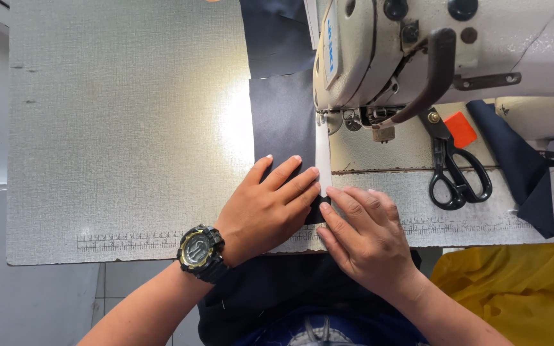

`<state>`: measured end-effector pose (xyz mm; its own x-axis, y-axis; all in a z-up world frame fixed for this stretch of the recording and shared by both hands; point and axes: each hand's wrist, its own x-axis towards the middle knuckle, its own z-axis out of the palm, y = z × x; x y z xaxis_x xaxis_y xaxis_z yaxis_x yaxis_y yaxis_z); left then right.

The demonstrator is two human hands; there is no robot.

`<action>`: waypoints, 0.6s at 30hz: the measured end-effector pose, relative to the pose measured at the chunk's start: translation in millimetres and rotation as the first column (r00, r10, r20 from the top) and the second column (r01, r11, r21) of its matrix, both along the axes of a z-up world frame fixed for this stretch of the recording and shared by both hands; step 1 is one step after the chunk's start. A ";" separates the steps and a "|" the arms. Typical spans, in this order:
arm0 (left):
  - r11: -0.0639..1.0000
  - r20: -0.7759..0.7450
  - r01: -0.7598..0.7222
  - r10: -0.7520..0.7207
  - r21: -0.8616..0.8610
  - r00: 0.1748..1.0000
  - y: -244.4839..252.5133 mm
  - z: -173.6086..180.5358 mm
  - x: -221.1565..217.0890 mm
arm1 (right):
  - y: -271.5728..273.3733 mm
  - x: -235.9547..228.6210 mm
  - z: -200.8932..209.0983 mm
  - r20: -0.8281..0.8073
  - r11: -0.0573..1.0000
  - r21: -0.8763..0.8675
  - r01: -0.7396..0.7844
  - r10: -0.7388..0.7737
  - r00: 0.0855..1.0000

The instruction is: The person is marking fabric strips with a red marker and cutting them with scissors at a sewing workstation.

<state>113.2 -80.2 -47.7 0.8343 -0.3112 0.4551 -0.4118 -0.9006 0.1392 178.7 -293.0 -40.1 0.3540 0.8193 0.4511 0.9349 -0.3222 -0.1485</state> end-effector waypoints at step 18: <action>1.000 -0.005 0.006 -0.006 0.021 1.000 11.2 -1.5 12.7 | 11.6 13.3 3.7 0.040 0.995 -0.086 0.046 -0.043 0.998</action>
<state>125.9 -69.0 -49.2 0.8347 -0.3253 0.4443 -0.4162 -0.9010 0.1223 192.0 -281.4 -36.4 0.3752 0.8396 0.3928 0.9237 -0.3739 -0.0830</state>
